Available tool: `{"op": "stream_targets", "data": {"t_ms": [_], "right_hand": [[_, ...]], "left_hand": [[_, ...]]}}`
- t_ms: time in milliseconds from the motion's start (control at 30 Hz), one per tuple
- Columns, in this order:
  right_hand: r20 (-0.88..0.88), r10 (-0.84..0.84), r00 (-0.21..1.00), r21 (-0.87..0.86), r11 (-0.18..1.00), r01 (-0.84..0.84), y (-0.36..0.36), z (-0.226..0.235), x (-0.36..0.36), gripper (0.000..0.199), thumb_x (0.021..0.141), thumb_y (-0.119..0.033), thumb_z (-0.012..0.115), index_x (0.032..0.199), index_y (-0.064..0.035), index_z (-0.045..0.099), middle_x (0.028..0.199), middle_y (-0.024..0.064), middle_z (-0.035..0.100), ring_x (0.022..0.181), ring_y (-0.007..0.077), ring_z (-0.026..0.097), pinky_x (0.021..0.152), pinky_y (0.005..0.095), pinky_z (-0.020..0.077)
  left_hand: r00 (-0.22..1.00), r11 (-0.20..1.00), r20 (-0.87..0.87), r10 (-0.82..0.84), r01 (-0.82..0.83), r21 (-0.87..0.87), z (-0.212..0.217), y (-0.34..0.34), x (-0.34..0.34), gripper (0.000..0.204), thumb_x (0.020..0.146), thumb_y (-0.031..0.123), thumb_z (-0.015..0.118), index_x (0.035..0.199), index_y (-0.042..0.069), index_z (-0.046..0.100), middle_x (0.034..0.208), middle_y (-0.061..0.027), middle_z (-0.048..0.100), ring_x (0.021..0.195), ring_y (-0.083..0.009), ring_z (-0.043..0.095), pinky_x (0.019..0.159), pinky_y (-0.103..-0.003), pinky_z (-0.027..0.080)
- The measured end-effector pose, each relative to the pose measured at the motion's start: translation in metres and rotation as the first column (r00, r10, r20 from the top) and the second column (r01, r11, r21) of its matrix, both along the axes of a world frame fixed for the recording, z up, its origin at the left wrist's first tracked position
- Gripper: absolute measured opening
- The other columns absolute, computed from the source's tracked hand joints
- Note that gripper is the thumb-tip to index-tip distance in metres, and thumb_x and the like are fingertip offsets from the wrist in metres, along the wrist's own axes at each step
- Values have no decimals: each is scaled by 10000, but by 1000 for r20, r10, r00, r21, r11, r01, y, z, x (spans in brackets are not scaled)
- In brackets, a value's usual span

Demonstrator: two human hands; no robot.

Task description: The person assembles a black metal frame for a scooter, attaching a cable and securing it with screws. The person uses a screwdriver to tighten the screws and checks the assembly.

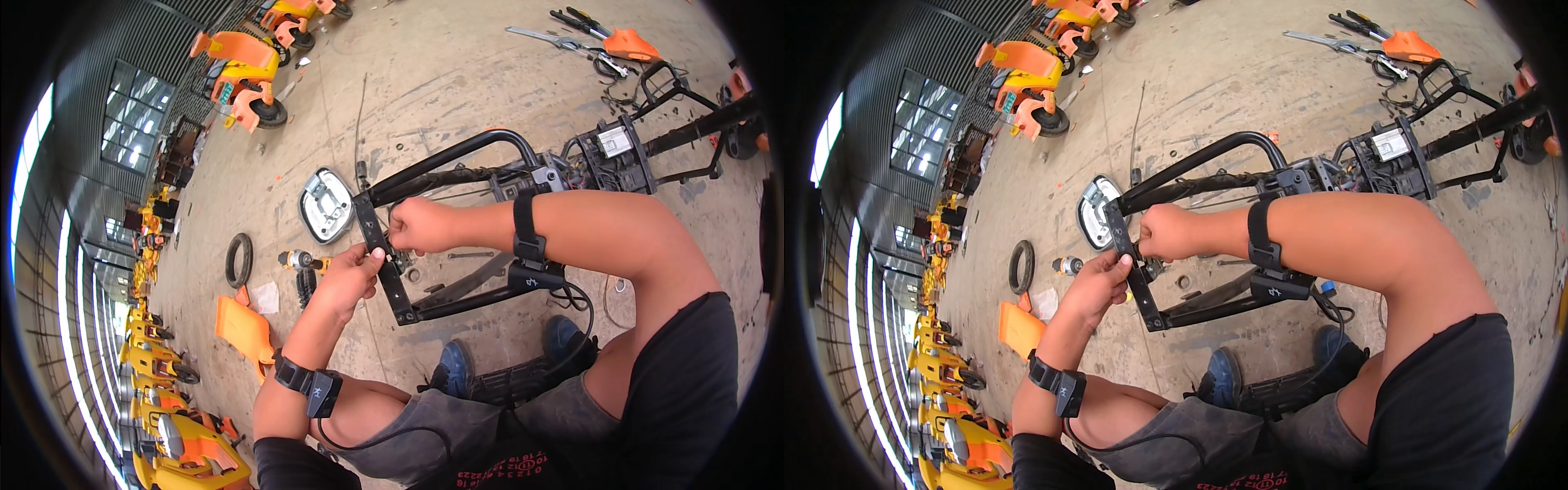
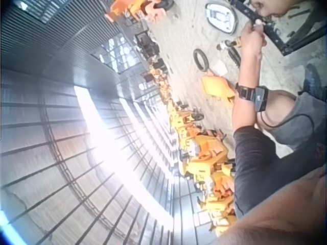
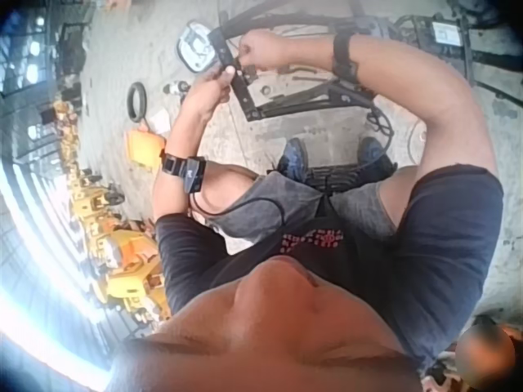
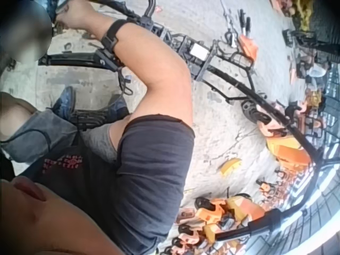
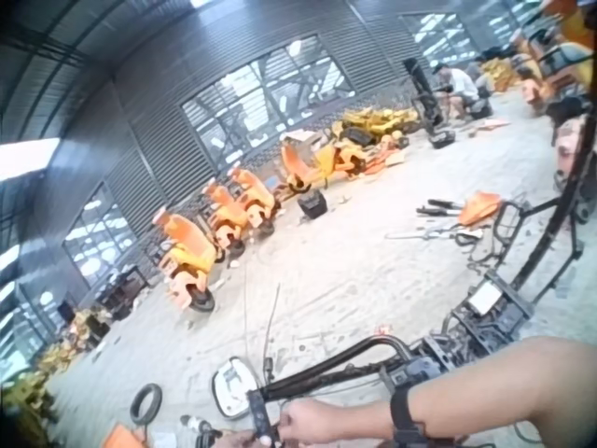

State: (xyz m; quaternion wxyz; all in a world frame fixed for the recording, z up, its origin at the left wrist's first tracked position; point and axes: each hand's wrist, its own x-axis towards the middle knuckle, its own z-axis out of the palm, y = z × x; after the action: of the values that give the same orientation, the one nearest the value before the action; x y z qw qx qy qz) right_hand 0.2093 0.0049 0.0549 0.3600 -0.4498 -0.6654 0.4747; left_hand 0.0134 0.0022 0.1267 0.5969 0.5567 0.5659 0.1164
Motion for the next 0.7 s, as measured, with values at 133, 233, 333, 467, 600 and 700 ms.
{"op": "stream_targets", "data": {"t_ms": [133,233,333,467,600,700], "right_hand": [[-129,-22,991,-366,930,-27,7,8,0,207,830,-192,651,736,-7,647,652,64,631,557,130,611,474,292,460],[-109,-24,994,-478,878,-31,8,18,-1,230,835,-187,648,682,-19,616,608,56,595,495,134,524,447,278,399],[-143,-27,989,-542,839,-56,7,19,0,234,836,-182,646,665,-27,607,580,51,563,468,131,471,432,281,363],[-236,-81,968,-526,848,-57,4,14,-3,224,828,-174,659,667,-26,615,579,56,563,464,124,470,428,285,356],[-190,-78,979,-370,929,2,0,7,-7,213,794,-186,702,690,-13,634,604,66,594,492,134,522,453,289,404],[-94,-68,993,-233,972,44,-2,6,-7,222,766,-201,730,731,1,645,638,86,626,542,160,576,505,307,462]], "left_hand": [[1000,1000,-25,-18,18,20,2,0,3,248,986,224,594,1099,3,598,721,33,485,561,-67,386,500,-238,331],[1000,1000,-14,-21,21,10,1,0,2,249,986,224,593,1101,2,598,717,36,483,563,-67,386,501,-238,332],[1000,1000,-18,-24,24,5,2,0,3,249,987,222,591,1103,1,597,715,37,481,563,-67,385,502,-239,333],[1000,1000,-22,-14,14,6,3,-1,5,247,989,218,588,1105,0,596,708,39,476,560,-67,382,500,-240,332],[1000,1000,-28,-4,5,8,2,0,5,242,987,209,590,1101,-5,596,703,40,471,553,-67,377,492,-239,325],[999,1000,-32,-1,2,18,2,-2,5,235,982,204,596,1088,-6,596,701,39,469,549,-67,376,489,-239,323]]}}
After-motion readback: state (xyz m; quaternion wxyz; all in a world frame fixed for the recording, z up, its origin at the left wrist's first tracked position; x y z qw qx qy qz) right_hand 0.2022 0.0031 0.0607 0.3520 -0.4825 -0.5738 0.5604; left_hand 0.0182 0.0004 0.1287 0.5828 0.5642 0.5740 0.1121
